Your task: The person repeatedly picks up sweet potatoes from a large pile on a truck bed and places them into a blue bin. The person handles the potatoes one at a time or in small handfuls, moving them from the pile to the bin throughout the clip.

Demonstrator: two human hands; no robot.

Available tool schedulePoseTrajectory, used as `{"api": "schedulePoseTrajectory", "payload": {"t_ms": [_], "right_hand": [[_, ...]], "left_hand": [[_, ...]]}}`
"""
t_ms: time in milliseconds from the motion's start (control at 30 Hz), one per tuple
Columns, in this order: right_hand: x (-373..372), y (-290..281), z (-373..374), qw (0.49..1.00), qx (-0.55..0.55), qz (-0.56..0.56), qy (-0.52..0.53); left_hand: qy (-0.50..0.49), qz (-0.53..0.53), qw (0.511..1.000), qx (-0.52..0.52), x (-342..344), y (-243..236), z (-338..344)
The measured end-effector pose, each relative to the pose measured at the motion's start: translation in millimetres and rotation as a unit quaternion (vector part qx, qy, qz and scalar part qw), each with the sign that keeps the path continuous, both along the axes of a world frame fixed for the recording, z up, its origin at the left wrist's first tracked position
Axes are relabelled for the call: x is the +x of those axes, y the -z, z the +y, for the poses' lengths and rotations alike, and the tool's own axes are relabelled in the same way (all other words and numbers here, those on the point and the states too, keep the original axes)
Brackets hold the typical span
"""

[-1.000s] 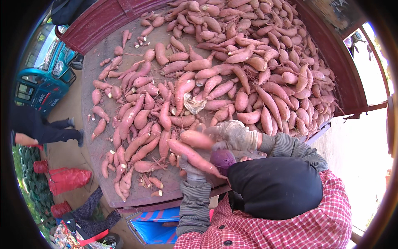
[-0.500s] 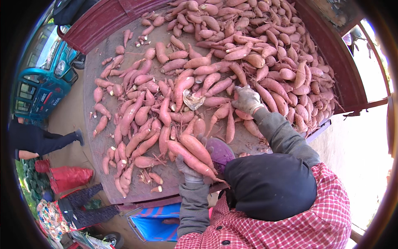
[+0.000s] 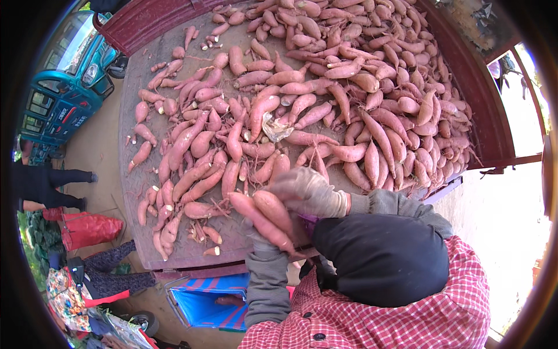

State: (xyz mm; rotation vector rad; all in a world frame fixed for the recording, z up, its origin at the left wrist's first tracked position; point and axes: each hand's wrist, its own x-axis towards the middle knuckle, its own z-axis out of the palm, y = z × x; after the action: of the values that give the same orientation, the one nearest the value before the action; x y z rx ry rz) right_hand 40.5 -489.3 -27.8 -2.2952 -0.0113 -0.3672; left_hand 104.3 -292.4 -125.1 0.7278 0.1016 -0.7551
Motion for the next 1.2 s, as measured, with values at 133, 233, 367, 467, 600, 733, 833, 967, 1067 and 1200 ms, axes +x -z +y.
{"api": "schedulePoseTrajectory", "payload": {"t_ms": [133,233,367,467,600,733,833,967,1067,1200], "right_hand": [[4,11,3,0.978,0.150,0.093,-0.115],[9,4,10,0.977,0.133,0.108,-0.123],[4,27,15,0.963,0.160,0.178,-0.125],[6,48,17,0.977,0.102,0.152,-0.106],[4,34,22,0.977,-0.012,0.170,-0.125],[4,41,21,0.972,-0.091,0.182,-0.119],[9,47,-18,0.990,-0.117,0.038,-0.067],[38,31,-76,0.922,-0.290,0.248,0.067],[19,72,-109,0.903,-0.324,0.258,0.115],[17,108,-126,0.933,-0.282,0.198,0.106]], "left_hand": [[-0.017,0.019,1.000,0.008,2,-2,43],[-0.032,0.031,0.999,0.014,10,-2,67],[-0.039,0.041,0.998,0.010,15,-6,74],[-0.041,0.049,0.998,0.005,12,-10,77],[-0.050,0.060,0.997,-0.001,5,-13,78],[-0.068,0.068,0.995,0.001,-9,-19,78],[-0.108,0.058,0.992,0.019,-13,-30,107],[-0.202,0.029,0.974,0.095,-19,-49,198],[-0.261,0.041,0.953,0.150,-29,-56,266],[-0.318,0.095,0.914,0.234,-63,-52,348]]}}
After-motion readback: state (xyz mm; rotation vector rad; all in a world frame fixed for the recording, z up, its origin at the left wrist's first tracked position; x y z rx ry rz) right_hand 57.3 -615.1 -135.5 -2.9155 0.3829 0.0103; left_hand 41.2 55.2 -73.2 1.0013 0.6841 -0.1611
